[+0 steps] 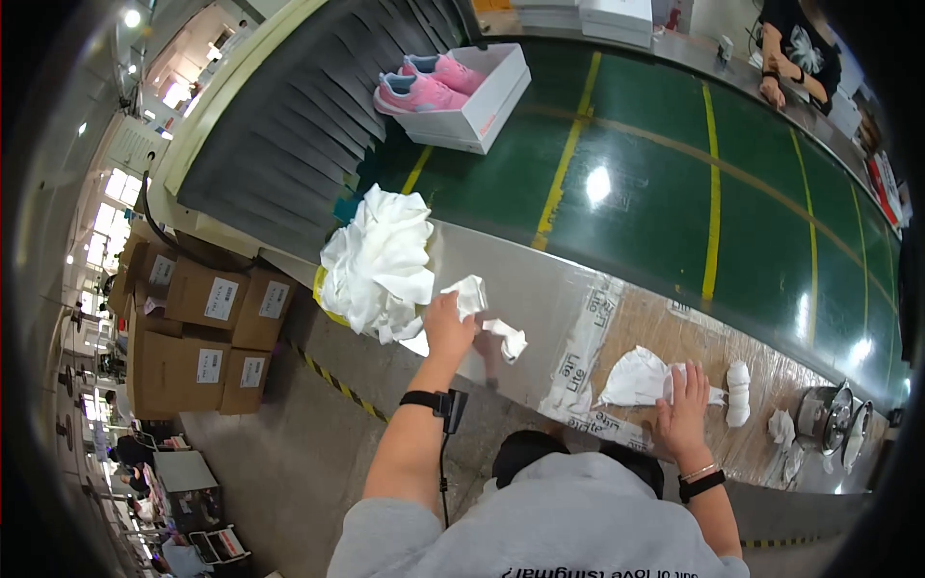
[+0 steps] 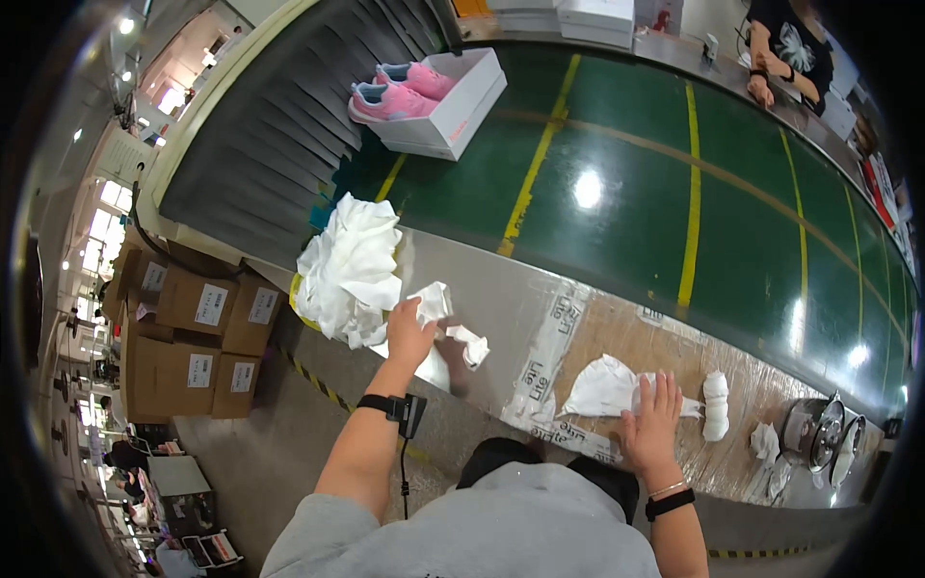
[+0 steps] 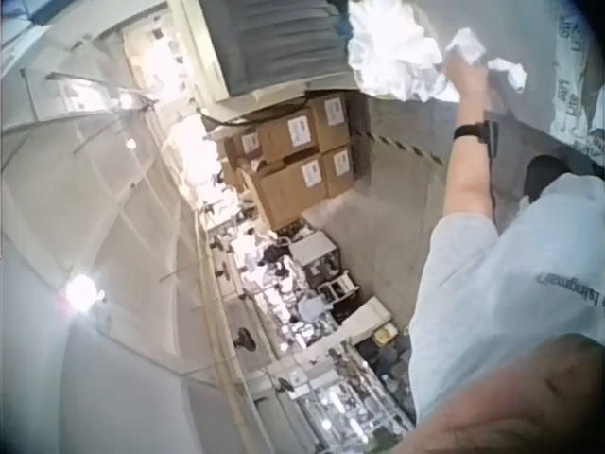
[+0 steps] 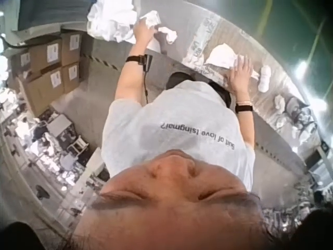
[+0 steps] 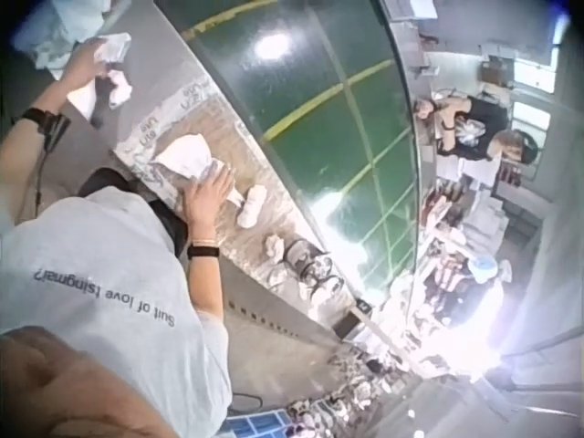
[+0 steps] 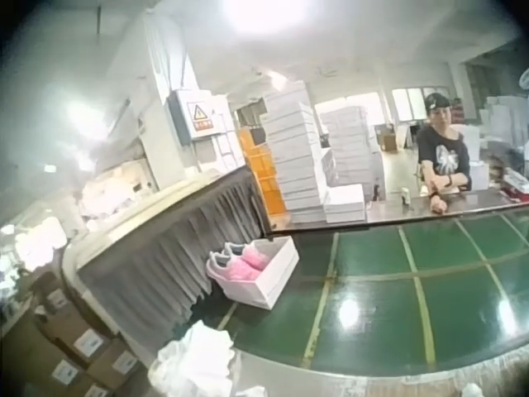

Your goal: Clean and inspect shoes on an assembly line and prepare packaging materials.

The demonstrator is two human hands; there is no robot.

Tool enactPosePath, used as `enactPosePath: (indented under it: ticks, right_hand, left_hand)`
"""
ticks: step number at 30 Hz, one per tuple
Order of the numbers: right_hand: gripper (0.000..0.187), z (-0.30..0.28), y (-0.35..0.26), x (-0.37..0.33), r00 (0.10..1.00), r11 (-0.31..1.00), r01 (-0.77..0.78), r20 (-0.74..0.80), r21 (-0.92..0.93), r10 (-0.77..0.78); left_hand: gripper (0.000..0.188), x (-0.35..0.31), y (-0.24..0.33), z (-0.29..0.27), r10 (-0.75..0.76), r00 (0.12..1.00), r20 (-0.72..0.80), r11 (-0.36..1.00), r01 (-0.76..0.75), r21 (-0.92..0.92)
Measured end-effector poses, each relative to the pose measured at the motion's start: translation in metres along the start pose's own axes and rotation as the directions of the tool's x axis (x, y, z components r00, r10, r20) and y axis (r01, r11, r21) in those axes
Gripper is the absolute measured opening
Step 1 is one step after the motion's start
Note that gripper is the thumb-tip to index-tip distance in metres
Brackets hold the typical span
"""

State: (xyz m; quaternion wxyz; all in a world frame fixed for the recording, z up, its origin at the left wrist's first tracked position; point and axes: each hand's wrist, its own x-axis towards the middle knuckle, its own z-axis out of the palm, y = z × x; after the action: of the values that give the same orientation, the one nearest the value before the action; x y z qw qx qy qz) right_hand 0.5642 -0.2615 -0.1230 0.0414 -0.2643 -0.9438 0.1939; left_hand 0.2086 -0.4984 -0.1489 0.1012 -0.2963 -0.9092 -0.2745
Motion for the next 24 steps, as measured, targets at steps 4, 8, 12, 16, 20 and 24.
enactPosePath:
  ticks: [4, 8, 12, 16, 20, 24]
  right_hand:
    - [0.049, -0.011, -0.006, 0.012, 0.999, 1.0, 0.0, -0.043, -0.005, -0.001]
    - [0.048, -0.016, -0.013, 0.018, 0.99, 0.999, 0.04, -0.133, 0.018, -0.037]
    - [0.057, -0.023, -0.046, 0.05, 0.998, 0.874, 0.063, -0.006, 0.481, -0.069]
    - [0.068, -0.027, -0.1, 0.098, 0.981, 0.469, -0.036, 0.119, 0.882, -0.15]
    - [0.051, -0.029, -0.092, 0.112, 0.946, 0.378, -0.145, 0.24, 0.914, -0.218]
    - [0.03, -0.026, -0.053, 0.097, 0.943, 0.245, -0.33, 0.33, 0.912, 0.041]
  left_hand:
    - [0.03, 0.006, -0.045, 0.006, -0.145, 0.97, 0.197, 0.985, 0.123, 0.12]
    - [0.022, 0.02, -0.041, 0.001, -0.404, 0.788, 0.464, 0.698, 0.594, -0.401]
    - [0.011, 0.035, 0.033, -0.035, -0.083, 0.618, 0.782, 0.303, 0.763, -0.571]
    - [0.018, 0.033, 0.111, -0.045, 0.258, 0.442, 0.859, 0.246, 0.83, -0.501]
    - [0.026, 0.032, 0.144, -0.028, 0.461, 0.309, 0.832, 0.286, 0.836, -0.469]
    - [0.04, 0.032, 0.158, -0.005, 0.491, 0.204, 0.847, 0.441, 0.78, -0.444]
